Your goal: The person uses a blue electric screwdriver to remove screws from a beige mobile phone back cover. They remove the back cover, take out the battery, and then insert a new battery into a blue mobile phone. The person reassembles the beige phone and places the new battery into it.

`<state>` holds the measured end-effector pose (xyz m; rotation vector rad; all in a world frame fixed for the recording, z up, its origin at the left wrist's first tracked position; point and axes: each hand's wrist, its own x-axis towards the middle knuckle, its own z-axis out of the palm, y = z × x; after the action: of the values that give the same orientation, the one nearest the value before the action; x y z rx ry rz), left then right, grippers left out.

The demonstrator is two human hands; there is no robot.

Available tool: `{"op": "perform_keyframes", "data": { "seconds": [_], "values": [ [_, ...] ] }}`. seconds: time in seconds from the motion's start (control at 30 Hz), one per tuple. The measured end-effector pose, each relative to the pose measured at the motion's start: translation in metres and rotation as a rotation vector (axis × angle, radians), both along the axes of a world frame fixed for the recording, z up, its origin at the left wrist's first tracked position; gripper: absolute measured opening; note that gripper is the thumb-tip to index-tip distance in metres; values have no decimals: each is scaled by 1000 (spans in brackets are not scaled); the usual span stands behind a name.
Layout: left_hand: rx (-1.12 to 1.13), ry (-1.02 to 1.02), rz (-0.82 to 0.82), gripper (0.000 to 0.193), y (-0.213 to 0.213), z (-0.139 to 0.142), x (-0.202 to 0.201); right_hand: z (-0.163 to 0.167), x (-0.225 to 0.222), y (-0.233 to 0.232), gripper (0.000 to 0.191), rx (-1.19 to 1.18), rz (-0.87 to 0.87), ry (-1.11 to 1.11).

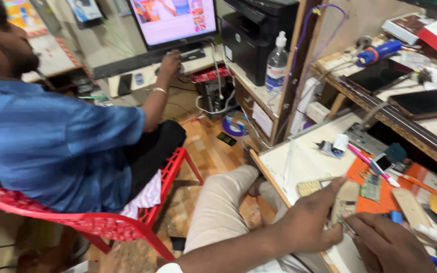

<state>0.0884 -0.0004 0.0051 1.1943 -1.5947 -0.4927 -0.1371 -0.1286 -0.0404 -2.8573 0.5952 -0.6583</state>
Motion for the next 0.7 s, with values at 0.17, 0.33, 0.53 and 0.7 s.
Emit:
{"op": "perform_keyframes", "data": {
  "seconds": [0.17,0.33,0.53,0.7],
  "values": [
    [101,32,-19,91,-4,2,-2,38,7,24,44,-43,11,-130],
    [40,-3,-8,92,1,11,0,55,22,31,41,-22,37,-197],
    [65,11,-33,93,-1,7,1,49,21,37,35,-61,-74,-202],
    [13,-24,-11,93,-1,1,0,45,22,43,32,16,-237,-98]
  ]
}}
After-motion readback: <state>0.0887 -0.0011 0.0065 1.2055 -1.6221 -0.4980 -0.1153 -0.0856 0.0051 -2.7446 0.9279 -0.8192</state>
